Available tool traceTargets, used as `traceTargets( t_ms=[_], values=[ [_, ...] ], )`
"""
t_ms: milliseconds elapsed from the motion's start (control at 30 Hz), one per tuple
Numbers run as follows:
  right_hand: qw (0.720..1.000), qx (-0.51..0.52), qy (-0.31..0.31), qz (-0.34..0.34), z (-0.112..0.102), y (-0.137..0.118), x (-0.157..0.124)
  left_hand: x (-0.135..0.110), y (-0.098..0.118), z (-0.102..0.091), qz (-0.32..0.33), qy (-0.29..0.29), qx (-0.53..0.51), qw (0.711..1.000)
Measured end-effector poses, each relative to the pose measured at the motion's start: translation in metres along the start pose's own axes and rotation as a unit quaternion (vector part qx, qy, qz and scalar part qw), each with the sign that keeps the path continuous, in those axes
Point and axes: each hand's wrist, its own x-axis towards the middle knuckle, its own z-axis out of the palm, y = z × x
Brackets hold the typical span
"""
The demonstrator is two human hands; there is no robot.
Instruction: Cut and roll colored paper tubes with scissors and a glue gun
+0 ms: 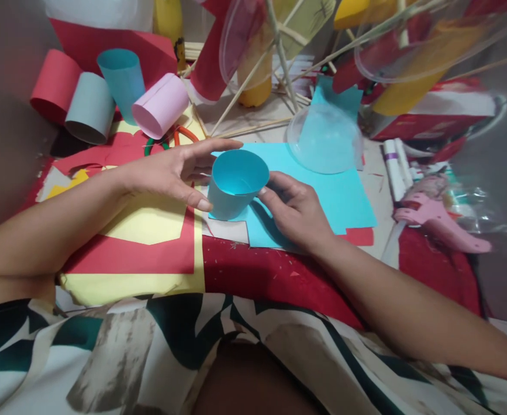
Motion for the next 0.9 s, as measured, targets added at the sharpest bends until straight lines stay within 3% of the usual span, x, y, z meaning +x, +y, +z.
traceTargets(
  t_ms=[267,500,900],
  values=[
    [1.000,0.013,-0.004,0.018,-0.001,0.004,-0.003,-0.004,0.013,0.009,0.004,0.037,-0.018,0.999],
    [1.000,-0.012,0.012,0.020,-0.001,0.006,-0.005,0.012,-0.003,0.017,0.103,0.080,0.001,0.991],
    [0.999,-0.018,0.021,0.020,-0.001,0.009,-0.005,0.025,-0.001,0.027,0.093,0.118,-0.053,0.987]
  ],
)
